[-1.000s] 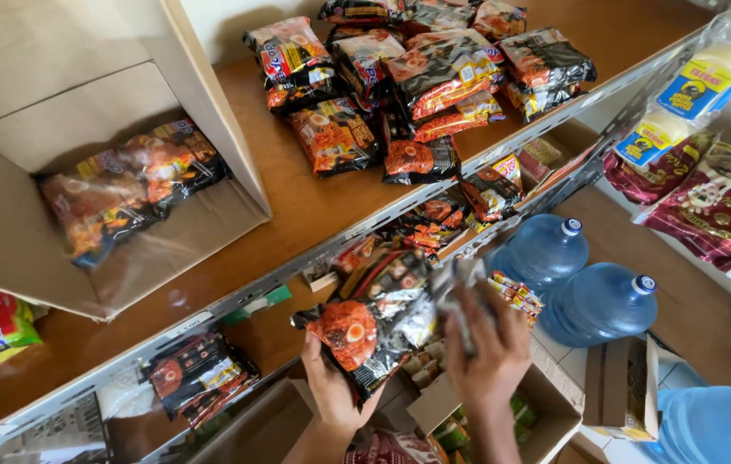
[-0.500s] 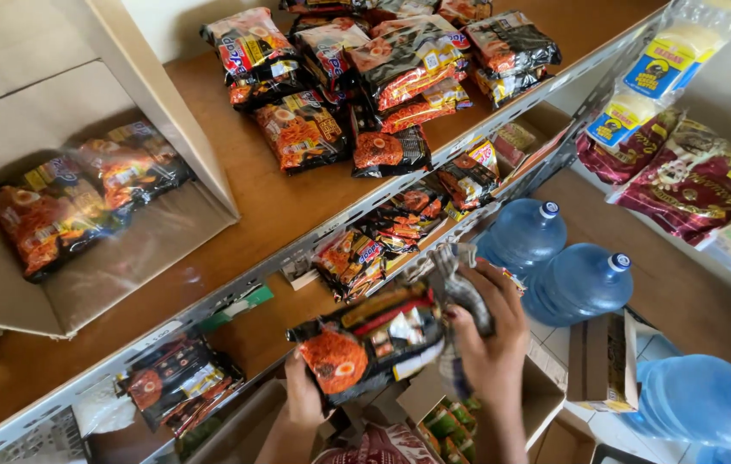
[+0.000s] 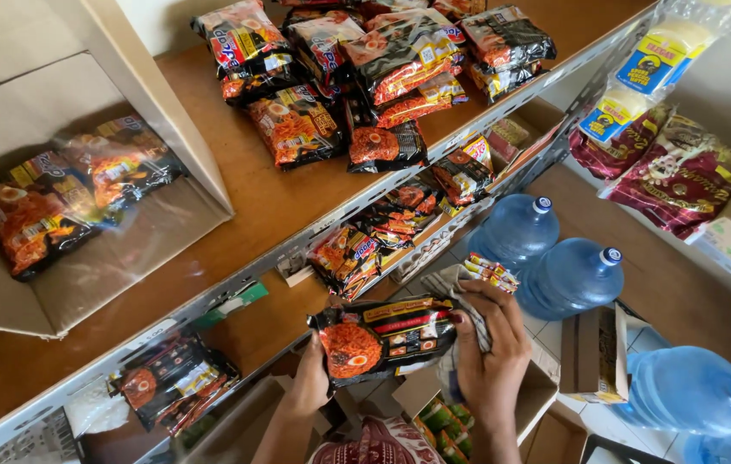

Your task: Wiping down and organizing instant noodle packets on shelves and in boxes.

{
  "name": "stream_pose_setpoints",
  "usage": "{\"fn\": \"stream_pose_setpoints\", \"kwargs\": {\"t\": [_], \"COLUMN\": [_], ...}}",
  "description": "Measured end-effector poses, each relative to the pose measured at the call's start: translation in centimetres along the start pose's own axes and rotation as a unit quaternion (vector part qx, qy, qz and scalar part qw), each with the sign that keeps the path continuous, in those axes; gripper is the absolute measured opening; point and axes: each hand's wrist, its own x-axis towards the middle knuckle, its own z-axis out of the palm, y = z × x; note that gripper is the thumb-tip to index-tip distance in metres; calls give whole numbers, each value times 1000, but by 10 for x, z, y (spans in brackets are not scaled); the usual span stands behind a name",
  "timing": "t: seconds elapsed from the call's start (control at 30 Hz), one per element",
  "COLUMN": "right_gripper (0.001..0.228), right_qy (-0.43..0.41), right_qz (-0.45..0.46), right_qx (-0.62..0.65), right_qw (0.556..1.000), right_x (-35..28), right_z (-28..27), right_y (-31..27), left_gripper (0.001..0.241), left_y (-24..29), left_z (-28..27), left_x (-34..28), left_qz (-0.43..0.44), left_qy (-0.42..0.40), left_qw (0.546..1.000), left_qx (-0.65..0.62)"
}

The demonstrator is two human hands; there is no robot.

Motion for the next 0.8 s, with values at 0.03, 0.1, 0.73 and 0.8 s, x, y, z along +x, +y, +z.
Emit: {"fn": "stream_pose_setpoints", "kwargs": {"t": [0.03,0.1,0.73,0.8], "right_gripper": [19,18,19,18], "right_qy": [35,57,204,217], "right_qz": [-29,-25,-37,-72], "right_qx": [-42,-24,-62,-105], "right_qw": [998,998,976,968], "right_x": [1,-3,-16,-19], "right_z": [3,5,1,3], "right_y": [-1,-1,-9,-9], "left_gripper": [62,56,28,38], "left_y": [-2,36,72,71], "left_z": [0,61,116,123], "left_x": [0,-11,-15,-18], "left_qz": [18,105,289,212], "left_qy": [16,-15,71,50], "left_qw": [999,989,925,952], "left_qx": [45,103,234,216]}}
